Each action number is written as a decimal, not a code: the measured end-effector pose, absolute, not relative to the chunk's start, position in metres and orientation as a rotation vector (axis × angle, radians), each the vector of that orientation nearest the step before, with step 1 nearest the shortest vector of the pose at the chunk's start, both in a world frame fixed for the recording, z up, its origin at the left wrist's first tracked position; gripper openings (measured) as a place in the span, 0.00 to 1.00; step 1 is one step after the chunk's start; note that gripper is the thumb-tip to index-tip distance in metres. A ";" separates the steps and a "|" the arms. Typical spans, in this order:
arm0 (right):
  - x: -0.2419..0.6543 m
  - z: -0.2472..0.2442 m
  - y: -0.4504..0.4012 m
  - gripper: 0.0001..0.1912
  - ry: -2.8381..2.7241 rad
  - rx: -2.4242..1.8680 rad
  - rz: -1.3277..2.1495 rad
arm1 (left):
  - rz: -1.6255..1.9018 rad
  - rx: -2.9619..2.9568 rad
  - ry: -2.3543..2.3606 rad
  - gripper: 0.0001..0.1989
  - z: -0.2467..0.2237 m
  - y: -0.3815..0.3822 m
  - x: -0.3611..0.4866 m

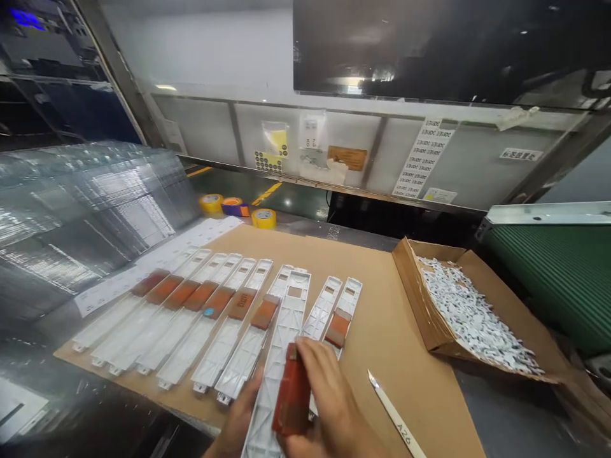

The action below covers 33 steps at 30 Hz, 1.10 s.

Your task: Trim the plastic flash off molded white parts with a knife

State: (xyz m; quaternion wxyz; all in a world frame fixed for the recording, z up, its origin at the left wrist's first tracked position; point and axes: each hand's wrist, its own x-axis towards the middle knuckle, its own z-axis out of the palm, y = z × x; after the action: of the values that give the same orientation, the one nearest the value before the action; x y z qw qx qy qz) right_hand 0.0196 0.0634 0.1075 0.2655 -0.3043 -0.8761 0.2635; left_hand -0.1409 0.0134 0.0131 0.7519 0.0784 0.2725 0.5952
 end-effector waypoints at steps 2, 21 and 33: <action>0.013 0.100 0.054 0.47 -2.380 -0.832 0.592 | 1.358 0.218 0.576 0.20 0.018 0.008 -0.139; -0.004 0.066 0.032 0.48 -2.526 -0.771 0.426 | 1.454 0.579 0.955 0.25 0.024 -0.019 -0.130; -0.049 0.054 0.037 0.17 -1.449 -1.421 1.032 | 1.289 0.785 1.096 0.24 0.011 -0.036 -0.125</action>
State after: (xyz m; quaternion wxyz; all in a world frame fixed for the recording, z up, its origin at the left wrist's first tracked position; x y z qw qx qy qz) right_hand -0.0490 0.0366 0.0544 0.4190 -0.5666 -0.5780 0.4115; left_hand -0.1246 -0.0359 0.0115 0.5959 0.3380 0.4719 0.5549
